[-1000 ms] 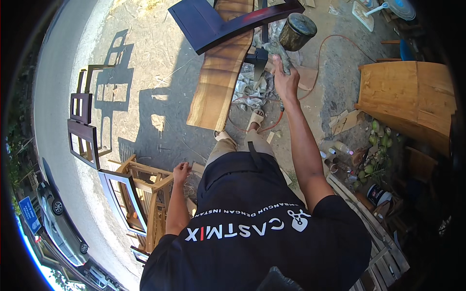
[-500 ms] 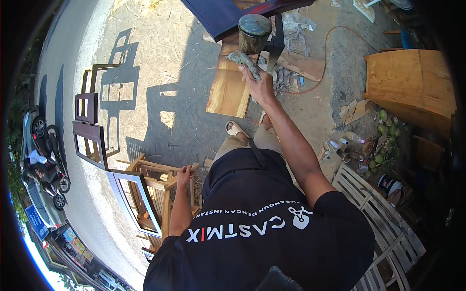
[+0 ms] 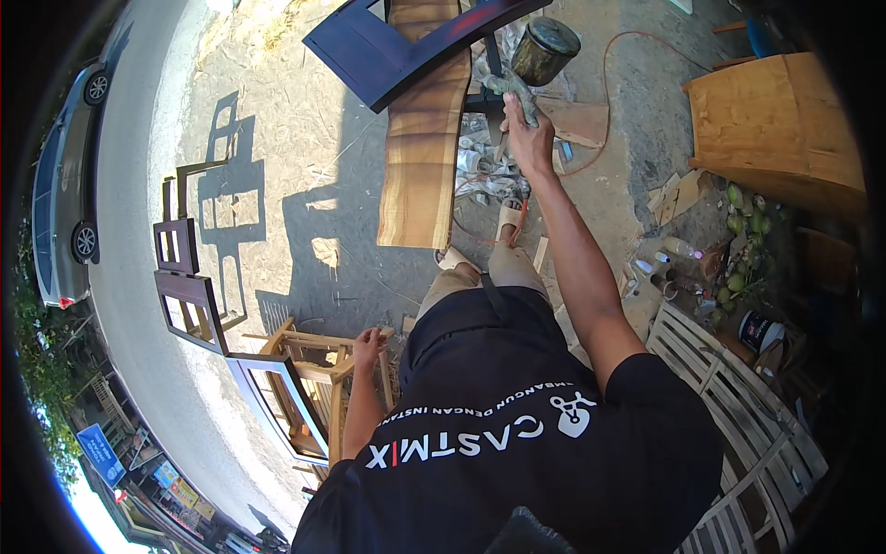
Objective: The person uses a spray gun to apply a finish to wooden frames, then picks up and inspects the frames, moving between different stacks of wood products in a workshop.
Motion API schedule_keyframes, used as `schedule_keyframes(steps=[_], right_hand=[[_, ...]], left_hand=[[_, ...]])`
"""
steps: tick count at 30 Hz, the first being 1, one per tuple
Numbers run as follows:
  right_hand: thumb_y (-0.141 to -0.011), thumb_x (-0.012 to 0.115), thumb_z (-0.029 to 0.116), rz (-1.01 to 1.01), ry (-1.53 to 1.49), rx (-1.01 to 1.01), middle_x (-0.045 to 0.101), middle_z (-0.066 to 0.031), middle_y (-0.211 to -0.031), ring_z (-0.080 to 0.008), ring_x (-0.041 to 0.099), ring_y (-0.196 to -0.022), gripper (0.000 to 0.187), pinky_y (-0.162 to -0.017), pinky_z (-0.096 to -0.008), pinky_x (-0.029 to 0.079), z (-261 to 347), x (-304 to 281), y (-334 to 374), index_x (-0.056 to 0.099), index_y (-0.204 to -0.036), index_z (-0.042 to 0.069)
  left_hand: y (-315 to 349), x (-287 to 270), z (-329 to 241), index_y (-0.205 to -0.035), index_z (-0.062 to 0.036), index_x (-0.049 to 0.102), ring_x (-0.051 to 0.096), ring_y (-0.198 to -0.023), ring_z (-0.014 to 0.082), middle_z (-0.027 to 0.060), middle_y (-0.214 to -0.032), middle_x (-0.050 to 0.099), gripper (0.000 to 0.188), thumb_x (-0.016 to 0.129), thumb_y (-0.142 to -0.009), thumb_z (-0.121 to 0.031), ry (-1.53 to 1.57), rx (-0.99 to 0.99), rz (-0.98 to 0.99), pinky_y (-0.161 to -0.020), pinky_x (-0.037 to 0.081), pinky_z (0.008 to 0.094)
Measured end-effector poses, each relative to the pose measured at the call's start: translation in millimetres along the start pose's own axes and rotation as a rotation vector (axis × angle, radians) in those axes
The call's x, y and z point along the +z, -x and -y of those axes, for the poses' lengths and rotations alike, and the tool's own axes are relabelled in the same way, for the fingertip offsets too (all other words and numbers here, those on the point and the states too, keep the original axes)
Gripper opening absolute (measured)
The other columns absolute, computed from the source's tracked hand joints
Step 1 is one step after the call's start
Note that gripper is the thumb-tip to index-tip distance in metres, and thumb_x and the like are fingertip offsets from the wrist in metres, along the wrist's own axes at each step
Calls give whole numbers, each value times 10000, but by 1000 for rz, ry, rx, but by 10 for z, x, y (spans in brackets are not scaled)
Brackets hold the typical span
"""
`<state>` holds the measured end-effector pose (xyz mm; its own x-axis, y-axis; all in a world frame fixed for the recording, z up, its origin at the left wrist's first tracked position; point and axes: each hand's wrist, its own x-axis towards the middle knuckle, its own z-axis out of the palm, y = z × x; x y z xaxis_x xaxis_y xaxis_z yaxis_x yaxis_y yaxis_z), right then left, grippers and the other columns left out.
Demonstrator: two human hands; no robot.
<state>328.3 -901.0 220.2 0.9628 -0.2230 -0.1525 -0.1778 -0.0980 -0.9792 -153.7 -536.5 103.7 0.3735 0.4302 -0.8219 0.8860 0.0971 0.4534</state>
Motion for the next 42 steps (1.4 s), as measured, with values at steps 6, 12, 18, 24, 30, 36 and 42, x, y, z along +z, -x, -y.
schedule_keyframes(steps=[6,12,18,24,30,36,42], right_hand=[[-914,698,496,-113,37,135,670,-77,-705,-152,611,-627,568,-616,-312,474,149,-519,-641,708,-966,-70],[-920,625,613,-174,29,168,626,-55,-670,-111,532,-554,588,-516,-303,408,24,-974,-1377,653,-838,32],[-909,673,562,-321,-4,94,680,-95,-682,-184,633,-638,602,-659,-362,503,-44,-1260,-1853,715,-892,-38],[-955,663,475,-222,107,-25,656,-36,-704,-123,594,-685,481,-650,-314,453,-56,-1311,-1718,693,-916,-3],[-980,655,394,40,60,-10,637,-29,-728,-104,552,-672,410,-641,-293,444,134,-1111,-1113,701,-995,-14],[-969,665,269,214,201,-136,725,-136,-793,-262,674,-705,287,-689,-381,514,254,-833,-622,710,-1078,7],[-943,707,334,350,231,-335,688,-204,-757,-336,673,-653,335,-608,-422,506,370,-462,-217,682,-968,0]], left_hand=[[143,293,-323,-1119,18,678,698,-720,157,119,-906,735,340,638,-989,-293,-26,5,-25,-634,558,279],[218,584,-520,-1141,29,661,704,-732,171,131,-922,730,358,630,-994,-295,-59,-5,-13,-640,569,280],[243,763,-731,-1146,23,658,701,-747,168,125,-936,731,358,628,-997,-301,-73,-11,10,-655,568,280],[278,869,-920,-1139,16,664,695,-730,156,105,-915,735,347,630,-993,-298,-113,-11,-25,-644,554,278],[227,992,-916,-1115,-3,689,707,-740,149,103,-902,748,317,641,-985,-288,-129,3,-53,-619,544,278],[228,1080,-723,-1112,-17,694,714,-736,155,91,-886,748,319,651,-977,-303,-79,1,-58,-611,545,284],[232,1064,-495,-1117,-34,693,726,-773,166,90,-886,747,303,635,-982,-299,-57,-6,-62,-624,554,289]])
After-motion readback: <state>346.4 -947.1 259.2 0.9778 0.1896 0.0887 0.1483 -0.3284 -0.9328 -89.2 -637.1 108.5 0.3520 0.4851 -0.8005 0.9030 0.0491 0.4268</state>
